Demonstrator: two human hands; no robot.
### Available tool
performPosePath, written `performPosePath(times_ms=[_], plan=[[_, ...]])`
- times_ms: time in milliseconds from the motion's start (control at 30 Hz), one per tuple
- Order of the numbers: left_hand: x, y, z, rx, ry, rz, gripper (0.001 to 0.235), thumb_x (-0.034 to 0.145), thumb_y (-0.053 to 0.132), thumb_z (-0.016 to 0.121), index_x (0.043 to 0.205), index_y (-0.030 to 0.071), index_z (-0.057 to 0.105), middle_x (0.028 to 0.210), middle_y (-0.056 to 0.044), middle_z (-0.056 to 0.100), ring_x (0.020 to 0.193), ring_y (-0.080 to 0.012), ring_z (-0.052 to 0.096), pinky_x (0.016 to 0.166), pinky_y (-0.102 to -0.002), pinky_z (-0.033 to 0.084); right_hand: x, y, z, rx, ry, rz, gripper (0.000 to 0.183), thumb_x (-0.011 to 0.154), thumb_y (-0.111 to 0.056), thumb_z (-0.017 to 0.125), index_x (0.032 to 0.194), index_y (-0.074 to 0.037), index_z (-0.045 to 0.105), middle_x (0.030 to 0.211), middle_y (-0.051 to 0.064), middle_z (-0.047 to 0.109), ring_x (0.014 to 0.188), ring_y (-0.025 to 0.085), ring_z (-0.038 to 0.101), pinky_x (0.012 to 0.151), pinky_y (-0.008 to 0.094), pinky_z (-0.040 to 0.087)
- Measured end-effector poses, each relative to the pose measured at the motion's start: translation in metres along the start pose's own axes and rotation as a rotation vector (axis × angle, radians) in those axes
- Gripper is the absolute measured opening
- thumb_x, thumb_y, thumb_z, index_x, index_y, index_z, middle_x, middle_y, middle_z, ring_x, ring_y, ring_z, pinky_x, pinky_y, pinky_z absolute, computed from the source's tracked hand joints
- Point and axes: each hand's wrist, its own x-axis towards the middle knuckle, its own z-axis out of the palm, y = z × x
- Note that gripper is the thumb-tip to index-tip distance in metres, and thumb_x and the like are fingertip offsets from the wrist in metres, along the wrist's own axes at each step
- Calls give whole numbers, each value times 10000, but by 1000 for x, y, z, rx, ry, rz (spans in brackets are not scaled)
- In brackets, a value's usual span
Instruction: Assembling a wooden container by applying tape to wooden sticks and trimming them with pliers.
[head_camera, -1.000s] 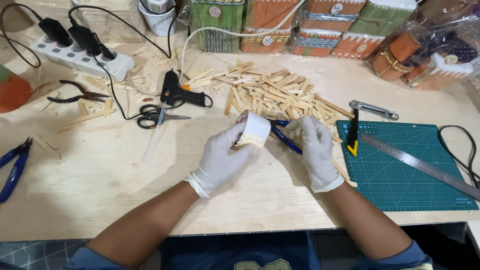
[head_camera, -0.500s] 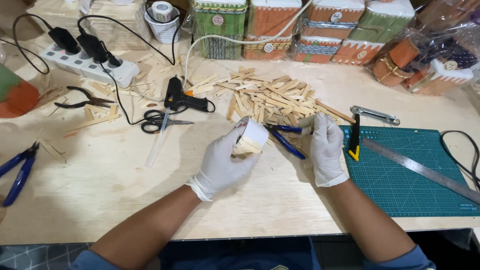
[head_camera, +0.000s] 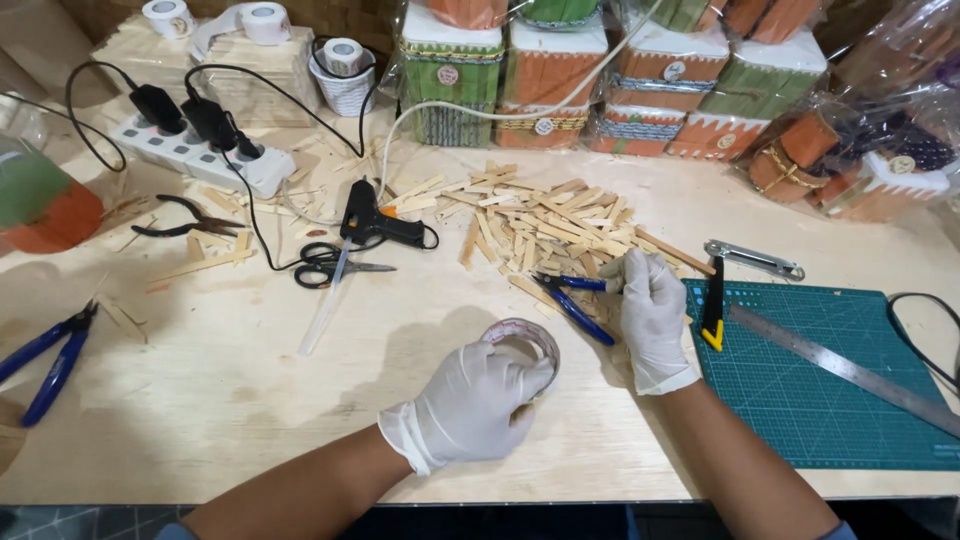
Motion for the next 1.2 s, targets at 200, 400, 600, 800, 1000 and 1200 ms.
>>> performPosePath(times_ms=[200,400,600,800,1000,1200], plan=[[-3,7,-6,-39,260,22,470,771,537,735,670,151,487,547,31,409,491,-173,484,462,-312,407,12,38,3,-868,-262,-170,367,899,-536,619,1144,-279,715,1110,76,643,1076,357,546,904,493,392],[9,-10,-25,-181,481,-137,279,1011,269,468,1001,130,709,732,65,662,586,-172,579,607,-337,439,-1,15,4,-846,-230,-311,481,825,-634,670,1151,-288,745,1074,-2,655,956,301,541,821,456,354],[8,-55,-3,-541,515,-588,330,1042,244,457,1189,85,706,902,-106,792,826,-297,730,811,-425,554,0,1,-4,-889,-441,-100,504,746,-575,798,1146,-300,664,1143,-40,603,1225,226,519,1095,475,313],[8,-70,5,-582,479,-772,338,1028,243,414,1186,158,700,924,-96,799,831,-292,730,833,-440,549,13,26,-8,-996,-419,-15,504,735,-562,747,1175,-341,639,1222,-57,576,1295,215,497,1057,454,341],[11,-73,11,-600,502,-810,285,1017,201,464,1138,180,722,898,-80,797,803,-265,712,828,-413,557,40,21,-2,-1074,-444,18,429,892,-618,586,1233,-364,637,1285,-60,598,1354,201,482,1079,438,358],[11,-74,14,-632,528,-854,236,1005,180,525,1055,201,755,837,-51,786,730,-181,698,744,-328,586,64,6,37,-1145,-459,-223,277,928,-517,645,1138,-350,714,1162,-57,639,1276,194,524,1094,484,324]])
